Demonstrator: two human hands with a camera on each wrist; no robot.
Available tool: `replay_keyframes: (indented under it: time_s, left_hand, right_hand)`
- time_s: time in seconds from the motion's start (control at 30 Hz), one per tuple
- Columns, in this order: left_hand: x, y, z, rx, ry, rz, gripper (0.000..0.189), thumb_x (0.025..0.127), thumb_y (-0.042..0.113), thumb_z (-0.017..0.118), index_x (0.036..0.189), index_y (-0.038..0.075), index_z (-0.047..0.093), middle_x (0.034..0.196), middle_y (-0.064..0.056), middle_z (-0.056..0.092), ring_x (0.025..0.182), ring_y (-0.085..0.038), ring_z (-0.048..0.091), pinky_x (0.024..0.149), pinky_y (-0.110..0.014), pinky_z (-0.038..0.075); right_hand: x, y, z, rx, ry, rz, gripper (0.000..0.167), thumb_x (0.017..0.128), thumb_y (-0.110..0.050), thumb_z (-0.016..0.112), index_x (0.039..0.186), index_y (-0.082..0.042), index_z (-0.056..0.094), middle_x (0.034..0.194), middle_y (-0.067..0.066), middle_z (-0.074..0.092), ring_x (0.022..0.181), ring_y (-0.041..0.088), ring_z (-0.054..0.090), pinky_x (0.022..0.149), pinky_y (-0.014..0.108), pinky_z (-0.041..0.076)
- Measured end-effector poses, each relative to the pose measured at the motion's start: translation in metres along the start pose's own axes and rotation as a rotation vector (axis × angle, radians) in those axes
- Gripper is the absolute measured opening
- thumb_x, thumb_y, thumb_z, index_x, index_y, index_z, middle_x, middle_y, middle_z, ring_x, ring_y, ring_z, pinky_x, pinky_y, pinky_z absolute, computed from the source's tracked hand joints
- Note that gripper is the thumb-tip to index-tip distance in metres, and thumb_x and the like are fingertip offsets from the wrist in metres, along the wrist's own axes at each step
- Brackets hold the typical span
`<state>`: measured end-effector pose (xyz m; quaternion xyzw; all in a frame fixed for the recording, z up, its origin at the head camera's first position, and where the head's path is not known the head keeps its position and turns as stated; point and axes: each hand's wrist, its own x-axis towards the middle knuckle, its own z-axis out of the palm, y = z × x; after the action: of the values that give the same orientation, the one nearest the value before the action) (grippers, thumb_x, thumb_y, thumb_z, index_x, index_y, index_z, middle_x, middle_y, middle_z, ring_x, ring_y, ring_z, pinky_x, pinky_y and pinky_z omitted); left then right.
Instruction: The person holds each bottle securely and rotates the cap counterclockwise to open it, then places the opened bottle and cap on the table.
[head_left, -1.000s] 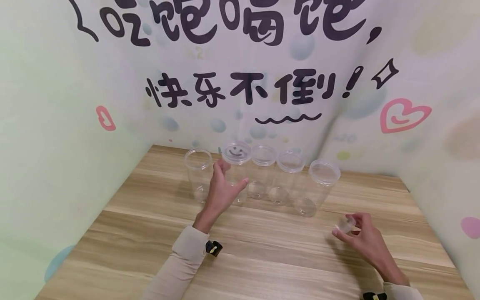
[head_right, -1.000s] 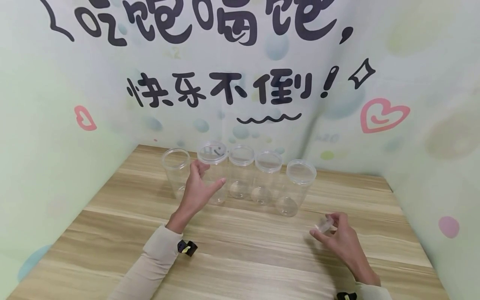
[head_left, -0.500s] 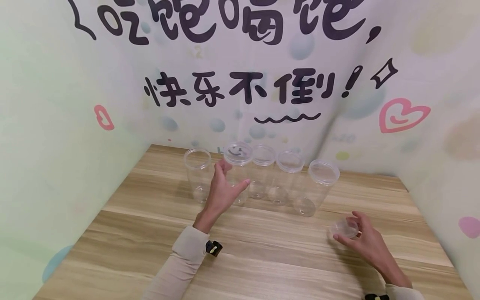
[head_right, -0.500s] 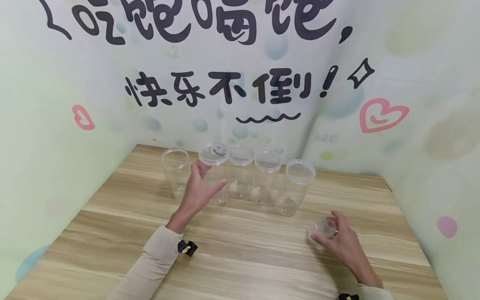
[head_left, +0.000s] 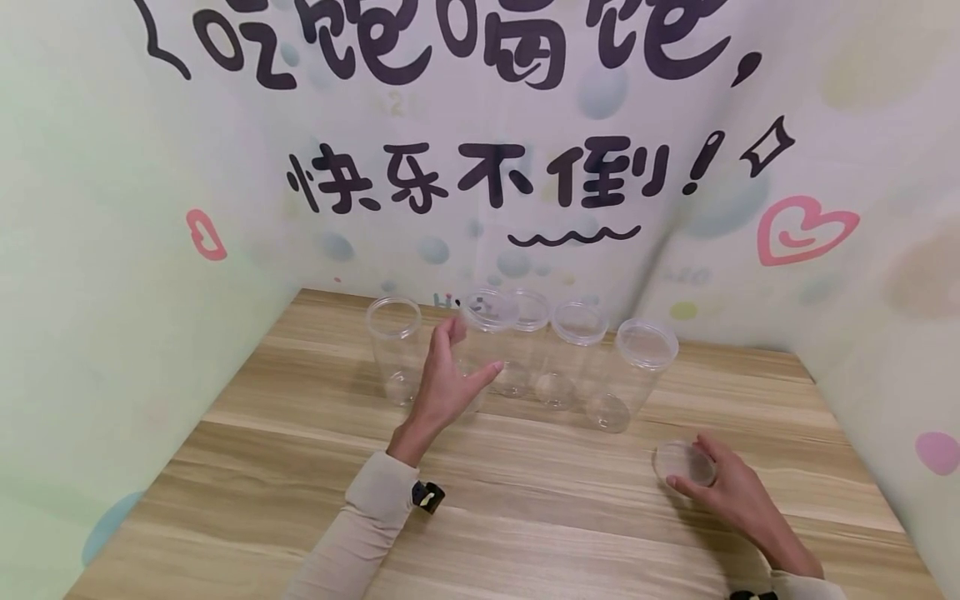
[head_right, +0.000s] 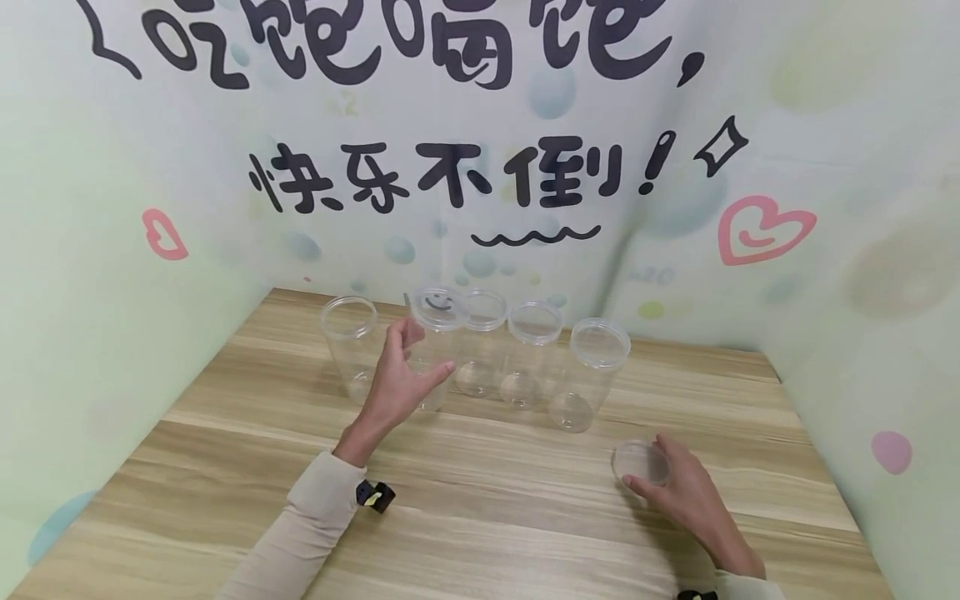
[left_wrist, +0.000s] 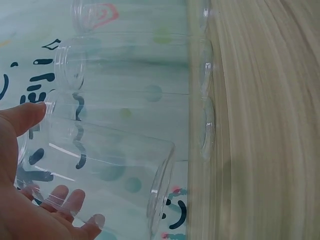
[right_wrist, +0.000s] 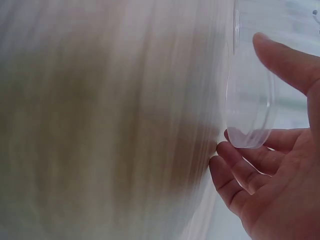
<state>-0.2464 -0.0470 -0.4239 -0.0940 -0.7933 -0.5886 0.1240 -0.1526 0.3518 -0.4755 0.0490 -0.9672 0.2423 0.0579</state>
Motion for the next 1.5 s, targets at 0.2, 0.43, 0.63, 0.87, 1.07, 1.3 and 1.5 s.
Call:
replay_keyframes:
  time_s: [0.2, 0.43, 0.63, 0.87, 1.07, 1.3, 1.5]
  left_hand:
    - [-0.001, 0.000, 0.000, 0.016, -0.020, 0.040, 0.092, 0.081, 0.032, 0.081, 0.152, 0.012, 0.025, 0.147, -0.014, 0.041, 0.139, -0.027, 0.039, 0.111, -0.055, 0.036]
    - [-0.002, 0.001, 0.001, -0.002, -0.029, 0.045, 0.095, 0.080, 0.031, 0.082, 0.151, 0.010, 0.024, 0.146, -0.016, 0.040, 0.135, -0.029, 0.041, 0.109, -0.057, 0.037]
    - [-0.004, 0.000, 0.002, -0.026, -0.047, 0.029, 0.097, 0.078, 0.028, 0.084, 0.151, 0.009, 0.022, 0.143, -0.013, 0.041, 0.133, -0.027, 0.042, 0.109, -0.057, 0.036]
    - [-0.008, 0.002, 0.005, 0.015, -0.076, 0.038, 0.097, 0.076, 0.027, 0.084, 0.150, 0.010, 0.025, 0.134, -0.011, 0.039, 0.125, -0.030, 0.045, 0.108, -0.055, 0.038]
    - [-0.011, 0.004, 0.007, 0.079, -0.099, 0.070, 0.094, 0.076, 0.027, 0.086, 0.149, 0.008, 0.030, 0.132, -0.011, 0.039, 0.121, -0.031, 0.048, 0.103, -0.053, 0.043]
    - [-0.014, 0.006, 0.007, 0.091, -0.150, 0.088, 0.093, 0.077, 0.031, 0.085, 0.149, 0.009, 0.031, 0.137, -0.014, 0.047, 0.126, -0.032, 0.049, 0.106, -0.056, 0.039]
    - [-0.016, 0.008, 0.009, 0.113, -0.197, 0.162, 0.090, 0.078, 0.026, 0.084, 0.148, 0.008, 0.031, 0.137, -0.015, 0.051, 0.129, -0.031, 0.050, 0.106, -0.056, 0.040]
  right_hand:
    - [0.002, 0.002, 0.002, -0.025, -0.018, -0.020, 0.084, 0.075, -0.028, 0.087, 0.130, 0.021, 0.046, 0.123, 0.044, 0.054, 0.109, 0.053, 0.057, 0.084, 0.059, 0.048]
    - [0.003, 0.002, 0.004, -0.019, -0.020, -0.044, 0.087, 0.070, -0.027, 0.090, 0.129, 0.020, 0.048, 0.121, 0.042, 0.056, 0.110, 0.054, 0.057, 0.087, 0.062, 0.047]
    - [0.002, 0.001, 0.005, -0.019, -0.011, -0.091, 0.084, 0.067, -0.024, 0.091, 0.126, 0.020, 0.050, 0.121, 0.042, 0.056, 0.111, 0.056, 0.055, 0.089, 0.064, 0.045]
    - [0.001, -0.001, 0.004, -0.049, -0.015, -0.087, 0.083, 0.068, -0.028, 0.090, 0.128, 0.016, 0.052, 0.122, 0.041, 0.055, 0.109, 0.058, 0.051, 0.089, 0.066, 0.042]
    - [0.001, 0.000, 0.003, -0.059, -0.022, -0.105, 0.084, 0.068, -0.027, 0.090, 0.128, 0.016, 0.051, 0.122, 0.040, 0.055, 0.108, 0.059, 0.053, 0.088, 0.066, 0.043]
    - [0.003, -0.010, -0.005, -0.039, -0.040, -0.081, 0.087, 0.072, -0.030, 0.088, 0.134, 0.015, 0.046, 0.128, 0.041, 0.051, 0.115, 0.059, 0.049, 0.091, 0.067, 0.042]
    - [0.004, -0.037, -0.023, 0.028, 0.015, -0.065, 0.082, 0.083, -0.029, 0.081, 0.141, 0.011, 0.040, 0.137, 0.036, 0.047, 0.121, 0.053, 0.048, 0.089, 0.065, 0.045]
